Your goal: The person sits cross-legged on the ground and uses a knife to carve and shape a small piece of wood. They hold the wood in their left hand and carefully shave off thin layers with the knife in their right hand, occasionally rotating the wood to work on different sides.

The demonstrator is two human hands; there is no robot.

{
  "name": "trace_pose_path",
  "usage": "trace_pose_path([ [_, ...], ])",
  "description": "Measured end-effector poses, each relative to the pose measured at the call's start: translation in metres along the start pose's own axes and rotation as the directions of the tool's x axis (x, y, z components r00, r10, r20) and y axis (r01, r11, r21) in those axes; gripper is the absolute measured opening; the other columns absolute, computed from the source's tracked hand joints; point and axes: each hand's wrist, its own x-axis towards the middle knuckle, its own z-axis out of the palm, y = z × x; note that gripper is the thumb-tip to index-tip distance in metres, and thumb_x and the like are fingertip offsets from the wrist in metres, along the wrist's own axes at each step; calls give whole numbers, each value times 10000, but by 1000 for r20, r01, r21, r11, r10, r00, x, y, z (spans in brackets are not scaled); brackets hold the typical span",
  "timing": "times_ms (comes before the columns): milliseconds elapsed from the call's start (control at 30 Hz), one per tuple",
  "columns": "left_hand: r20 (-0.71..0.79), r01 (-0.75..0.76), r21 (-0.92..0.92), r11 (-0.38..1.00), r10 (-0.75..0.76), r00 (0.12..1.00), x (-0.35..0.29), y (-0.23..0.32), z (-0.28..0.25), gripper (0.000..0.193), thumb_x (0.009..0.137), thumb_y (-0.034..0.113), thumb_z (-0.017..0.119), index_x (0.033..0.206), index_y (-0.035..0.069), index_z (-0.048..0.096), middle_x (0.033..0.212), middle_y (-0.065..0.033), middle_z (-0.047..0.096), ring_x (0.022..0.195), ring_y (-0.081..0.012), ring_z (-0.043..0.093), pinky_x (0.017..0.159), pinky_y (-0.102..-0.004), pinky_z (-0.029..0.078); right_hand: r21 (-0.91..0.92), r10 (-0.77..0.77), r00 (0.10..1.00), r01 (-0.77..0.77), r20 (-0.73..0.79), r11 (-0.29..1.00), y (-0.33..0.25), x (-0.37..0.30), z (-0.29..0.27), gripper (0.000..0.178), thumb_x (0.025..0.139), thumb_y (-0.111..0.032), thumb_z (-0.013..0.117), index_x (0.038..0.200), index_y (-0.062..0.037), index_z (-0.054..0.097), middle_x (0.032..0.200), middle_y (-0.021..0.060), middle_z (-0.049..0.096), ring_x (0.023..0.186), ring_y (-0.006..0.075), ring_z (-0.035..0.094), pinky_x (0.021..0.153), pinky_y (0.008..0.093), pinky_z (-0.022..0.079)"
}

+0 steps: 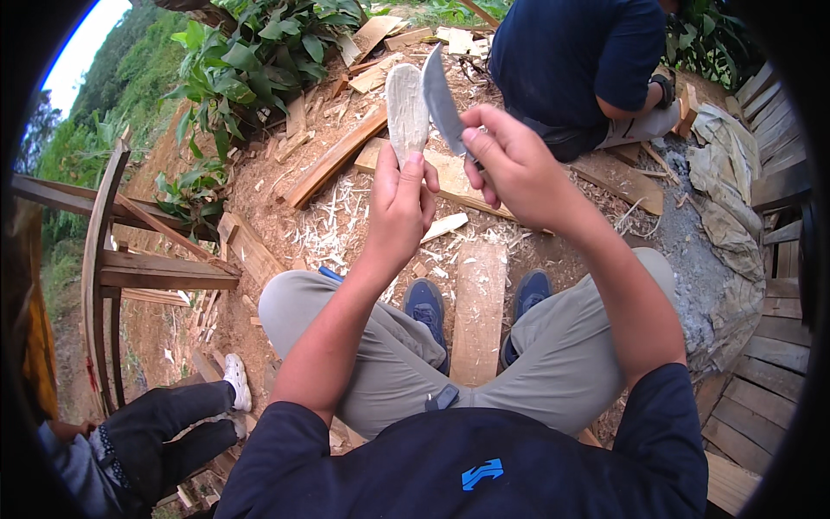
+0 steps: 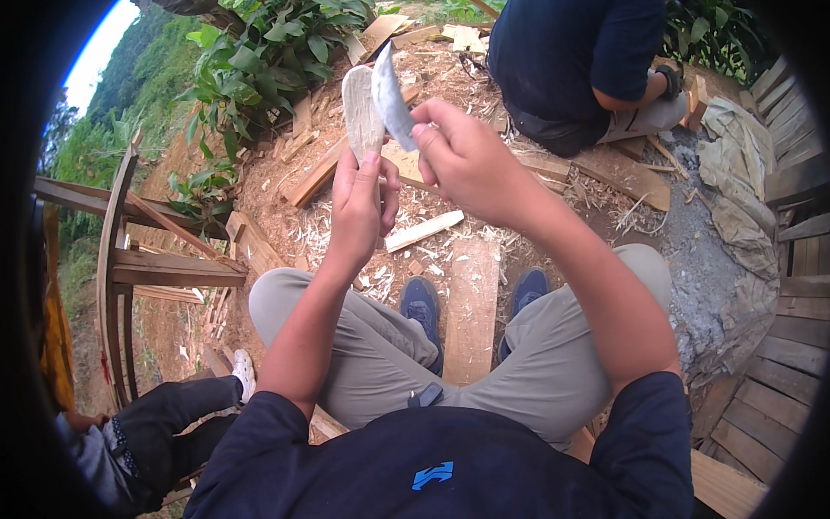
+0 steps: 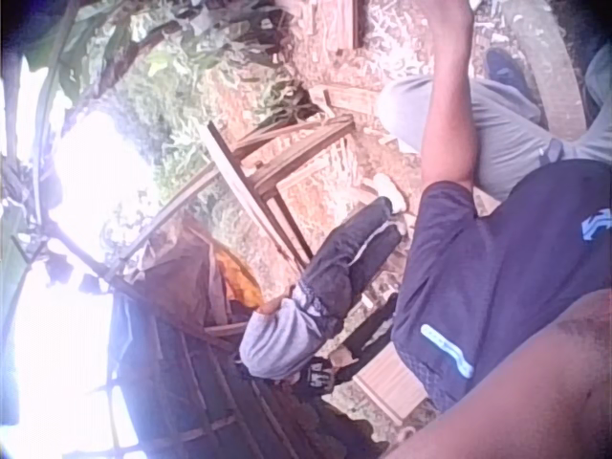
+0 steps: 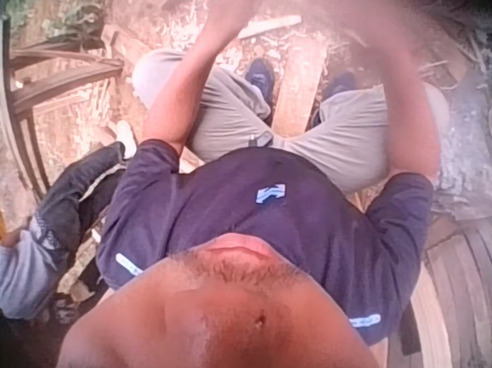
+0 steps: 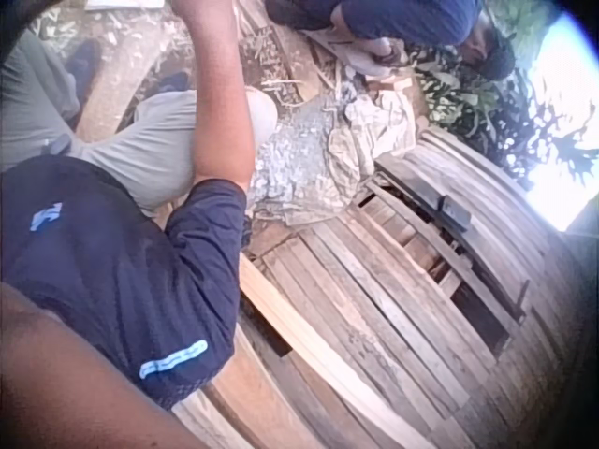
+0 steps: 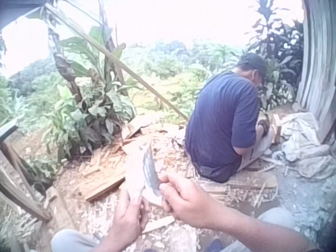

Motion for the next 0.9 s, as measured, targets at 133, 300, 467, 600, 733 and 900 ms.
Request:
trace_pose_path([
  [133,-16,15,-89,996,-17,1000,-4,6,2,171,1073,230,375,1154,81,394,846,-48,496,439,-73,404,353,-215,319,-129,5,1000,-2,23,992,-3,-4,11,284,1067,-289,511,1068,-10,562,634,31,564,544,97,559,529,279,455],
  [300,17,4,-100,995,-3,1000,-10,7,9,235,1039,211,349,1219,60,366,850,-69,495,452,-101,451,361,-229,383,-89,-64,998,62,-18,994,9,-3,21,267,1063,-269,521,1065,-5,563,661,58,620,581,123,612,563,305,483],
  [467,101,-49,-52,997,54,993,-13,5,13,383,1002,213,378,1327,18,323,853,-91,513,482,-131,510,392,-257,465,-135,-110,993,104,-36,985,8,-5,25,263,1050,-245,534,1066,16,556,726,133,681,660,205,694,598,353,509],
  [600,148,-47,-55,997,55,987,-14,2,11,415,996,219,398,1352,25,309,862,-89,513,489,-127,511,395,-259,464,-219,-128,990,114,-55,969,7,-6,24,262,1043,-231,533,1062,29,551,740,180,681,704,271,716,628,378,516],
  [733,137,-45,-76,996,55,989,-14,-3,12,419,988,211,400,1357,34,312,850,-79,504,484,-118,498,393,-253,454,-187,-101,993,89,-56,978,8,-5,21,252,1040,-221,530,1054,30,555,743,188,680,704,286,713,640,386,517],
  [900,85,-32,-103,994,40,996,-16,-1,17,418,970,213,389,1347,38,339,822,-48,481,455,-83,434,367,-220,395,-176,-104,994,97,-34,980,7,-5,20,239,1033,-206,530,1052,30,555,748,195,677,707,296,705,650,387,516],
])
